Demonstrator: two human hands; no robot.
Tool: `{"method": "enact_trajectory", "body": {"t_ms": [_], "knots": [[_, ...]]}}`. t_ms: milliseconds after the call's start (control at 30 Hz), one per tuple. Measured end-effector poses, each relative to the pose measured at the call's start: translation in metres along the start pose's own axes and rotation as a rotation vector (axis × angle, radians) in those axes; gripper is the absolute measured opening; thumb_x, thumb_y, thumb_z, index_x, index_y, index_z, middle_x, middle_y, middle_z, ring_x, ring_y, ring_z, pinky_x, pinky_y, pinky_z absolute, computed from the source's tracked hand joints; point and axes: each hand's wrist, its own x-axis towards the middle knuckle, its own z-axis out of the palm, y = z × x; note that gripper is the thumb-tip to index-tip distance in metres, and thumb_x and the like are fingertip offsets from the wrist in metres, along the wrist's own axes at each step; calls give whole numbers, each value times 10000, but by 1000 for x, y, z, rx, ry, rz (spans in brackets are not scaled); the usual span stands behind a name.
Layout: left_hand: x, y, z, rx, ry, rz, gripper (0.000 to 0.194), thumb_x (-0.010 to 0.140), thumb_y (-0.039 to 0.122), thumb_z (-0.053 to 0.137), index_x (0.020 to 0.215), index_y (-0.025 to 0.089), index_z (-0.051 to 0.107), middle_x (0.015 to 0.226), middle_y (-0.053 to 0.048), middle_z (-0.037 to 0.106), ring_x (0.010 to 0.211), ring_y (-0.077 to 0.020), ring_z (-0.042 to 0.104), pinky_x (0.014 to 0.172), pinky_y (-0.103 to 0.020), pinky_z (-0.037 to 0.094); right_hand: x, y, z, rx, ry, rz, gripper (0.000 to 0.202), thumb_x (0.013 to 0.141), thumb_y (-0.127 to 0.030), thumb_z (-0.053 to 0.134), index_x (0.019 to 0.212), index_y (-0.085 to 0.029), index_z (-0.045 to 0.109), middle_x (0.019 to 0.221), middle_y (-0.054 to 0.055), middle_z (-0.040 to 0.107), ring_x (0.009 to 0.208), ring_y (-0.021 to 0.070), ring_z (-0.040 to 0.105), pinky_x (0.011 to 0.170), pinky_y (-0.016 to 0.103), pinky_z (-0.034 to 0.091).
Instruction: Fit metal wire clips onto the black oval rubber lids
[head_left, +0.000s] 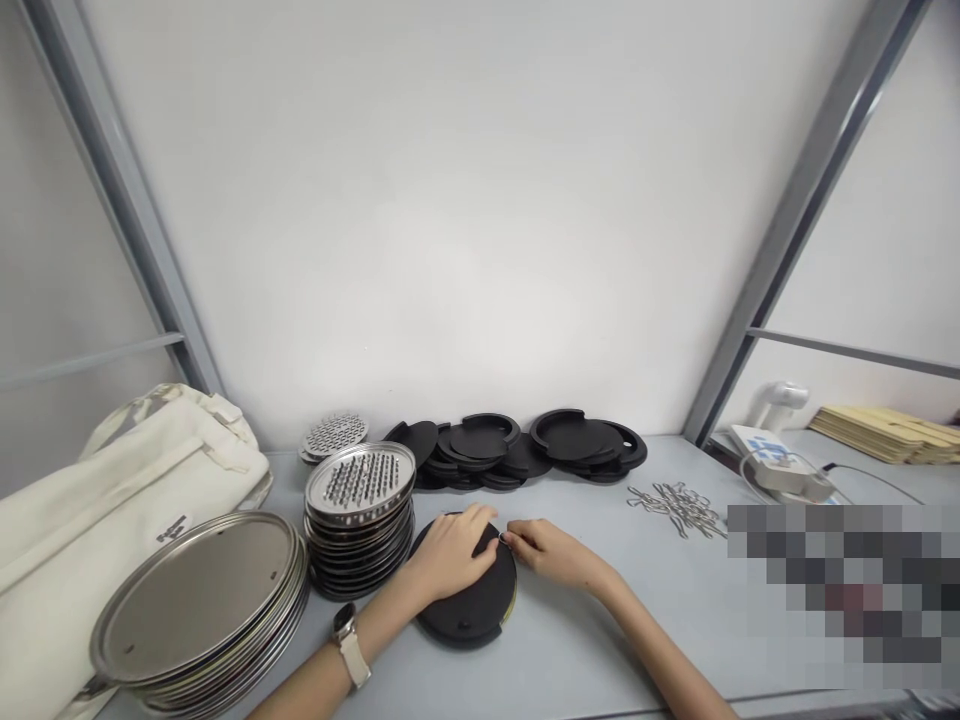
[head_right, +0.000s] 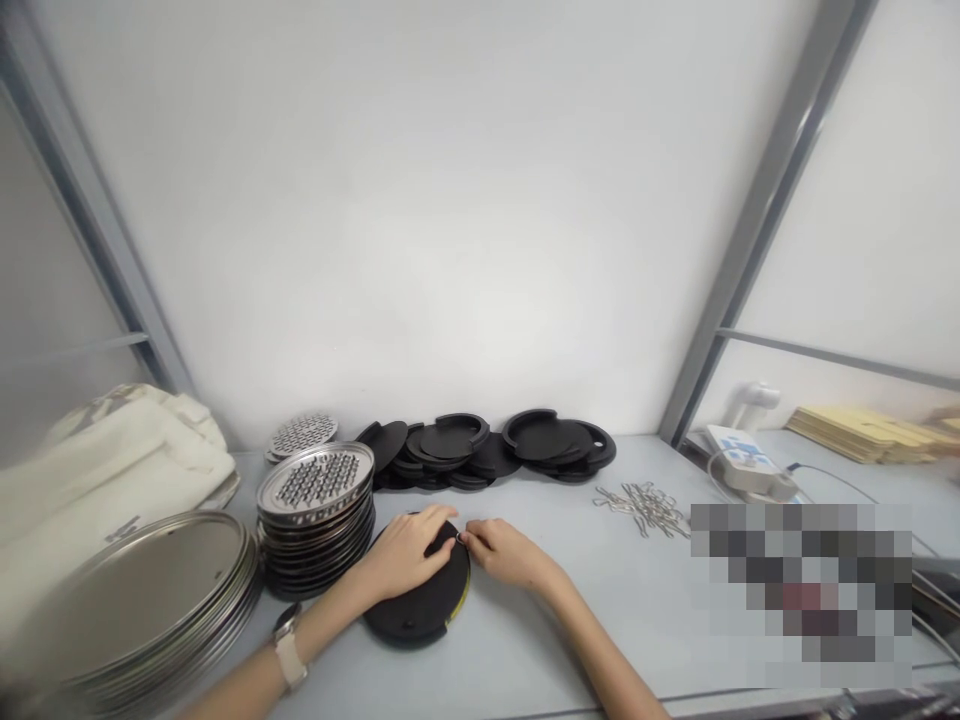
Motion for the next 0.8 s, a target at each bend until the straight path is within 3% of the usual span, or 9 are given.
{"method": "enact_trajectory", "body": {"t_ms": [200,400,467,567,633,800], "knots": [[1,-2,3,-54,42,-20,90,846,285,475,836,202,441,816,2,557,674,-162,530,588,-265,313,2,1,0,71,170,-43,295,925,-349,359,701,-183,458,610,-28,466,569,115,409,554,230,333],[-1,-2,0,-93,11,48,96,841,283,479,827,206,423,770,22,528,646,-142,493,577,-258,289,3,-1,-10,218,336,-158,297,910,-418,428,757,-184,532,823,41,558,840,180,524,785,300,409],[-2,-1,-2,-83,-8,86,107,841,291,482,821,205,421,782,22,528,641,-138,481,571,-259,277,3,-3,-12,381,291,-185,300,923,-437,396,796,-189,508,828,40,571,823,170,543,785,297,421],[-3,1,-3,-66,-29,116,118,846,302,480,818,204,420,790,23,526,631,-133,468,560,-262,260,5,0,-10,508,166,-122,314,932,-471,355,826,-195,460,635,-20,514,595,128,505,622,254,419],[-3,2,-3,-51,-33,121,123,848,305,480,813,204,419,794,24,524,631,-132,466,555,-264,252,6,4,-5,422,122,-56,336,917,-488,377,779,-191,451,566,-50,432,513,107,429,523,224,356],[-3,3,-2,-6,-33,109,137,851,316,474,801,199,423,787,17,529,637,-139,481,551,-275,236,4,9,6,152,77,-28,354,920,-415,368,656,-183,408,592,-34,443,544,99,371,513,213,292]]}}
